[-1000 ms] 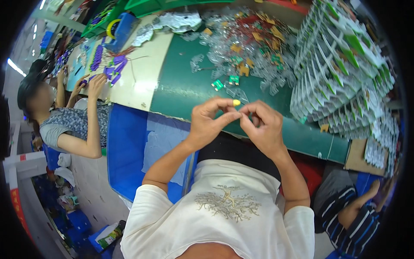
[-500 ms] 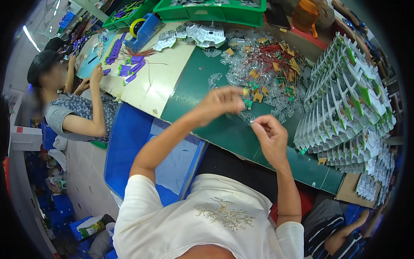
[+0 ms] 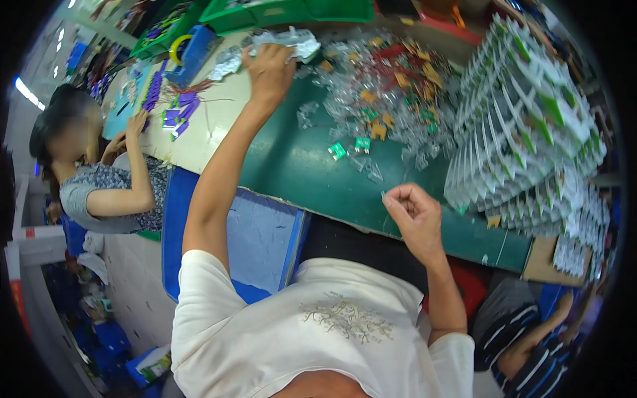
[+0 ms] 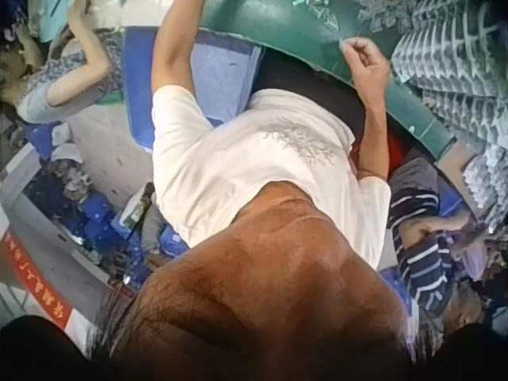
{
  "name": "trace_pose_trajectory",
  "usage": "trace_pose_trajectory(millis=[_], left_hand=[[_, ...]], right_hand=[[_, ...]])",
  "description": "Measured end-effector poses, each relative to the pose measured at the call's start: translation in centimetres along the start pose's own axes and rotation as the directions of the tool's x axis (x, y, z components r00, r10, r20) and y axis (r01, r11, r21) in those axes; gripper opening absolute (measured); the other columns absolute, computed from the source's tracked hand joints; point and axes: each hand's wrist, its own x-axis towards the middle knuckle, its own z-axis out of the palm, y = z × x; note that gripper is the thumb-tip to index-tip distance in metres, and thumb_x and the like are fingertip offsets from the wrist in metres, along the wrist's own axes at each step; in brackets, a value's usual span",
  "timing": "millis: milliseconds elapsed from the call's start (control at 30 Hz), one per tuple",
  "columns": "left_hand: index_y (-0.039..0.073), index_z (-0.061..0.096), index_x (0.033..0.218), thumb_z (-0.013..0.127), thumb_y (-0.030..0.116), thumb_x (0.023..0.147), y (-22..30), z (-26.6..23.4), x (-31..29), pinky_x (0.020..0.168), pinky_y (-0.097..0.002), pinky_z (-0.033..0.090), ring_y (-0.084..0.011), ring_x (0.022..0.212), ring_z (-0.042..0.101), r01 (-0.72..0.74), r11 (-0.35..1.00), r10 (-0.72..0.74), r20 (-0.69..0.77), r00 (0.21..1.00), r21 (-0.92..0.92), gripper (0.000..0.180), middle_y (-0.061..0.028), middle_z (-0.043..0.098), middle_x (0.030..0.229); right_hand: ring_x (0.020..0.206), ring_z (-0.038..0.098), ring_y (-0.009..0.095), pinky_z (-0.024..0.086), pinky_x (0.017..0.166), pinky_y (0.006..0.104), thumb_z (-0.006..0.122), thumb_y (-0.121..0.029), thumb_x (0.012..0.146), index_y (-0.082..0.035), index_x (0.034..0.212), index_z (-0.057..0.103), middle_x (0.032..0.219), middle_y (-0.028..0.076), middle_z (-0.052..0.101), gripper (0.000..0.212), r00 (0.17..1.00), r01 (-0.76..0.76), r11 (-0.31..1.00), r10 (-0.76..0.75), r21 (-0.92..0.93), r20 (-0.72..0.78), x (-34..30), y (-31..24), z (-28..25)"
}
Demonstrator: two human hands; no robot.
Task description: Assembling small plastic components onto a white plastic base at a manufacturing workbench.
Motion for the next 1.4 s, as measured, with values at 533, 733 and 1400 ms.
trace_pose_trajectory(millis=[533, 733, 1400], left_hand=[[0.015, 0.068, 0.099, 0.077, 0.018, 0.072, 18.7, -16.7, -17.1, 0.107, -0.046, 0.027, -0.0222, 0.118, 0.058, 0.054, 0.895, 0.131, 0.378, 0.916, -0.442, 0.029, -0.0043, 0.065, 0.12], [0.01, 0.068, 0.097, 0.078, 0.014, 0.071, 17.4, -16.8, -14.6, 0.096, -0.0431, 0.041, -0.0257, 0.109, 0.06, 0.14, 0.761, 0.197, 0.431, 0.88, -0.633, 0.028, -0.007, 0.065, 0.113], [0.002, 0.066, 0.095, 0.076, 0.009, 0.076, 16.9, -13.1, -9.9, 0.071, -0.0397, 0.053, -0.0326, 0.084, 0.067, 0.314, 0.793, -0.025, 0.488, 0.873, -0.521, 0.022, -0.0144, 0.068, 0.092]], right_hand=[[0.068, 0.063, 0.029, 0.05, 0.057, 0.0379, 0.067, 0.001, 0.081, -0.002, 0.086, 0.06, 0.086, 0.011, 0.061, 0.009, 0.839, 0.53, 0.634, -0.486, -0.562, 0.243, -0.3, 1.5, 2.4], [0.076, 0.064, 0.028, 0.052, 0.059, 0.0415, 0.067, -0.003, 0.076, -0.002, 0.084, 0.056, 0.084, 0.01, 0.054, 0.014, 0.792, 0.594, 0.326, -0.401, -0.735, 0.461, 0.4, 2.3, 3.4], [0.08, 0.067, 0.025, 0.053, 0.061, 0.0387, 0.064, 0.003, 0.075, -0.001, 0.099, 0.067, 0.092, 0.009, 0.06, 0.025, 0.853, 0.509, 0.412, -0.358, -0.756, 0.379, -2.0, 1.9, 0.7]])
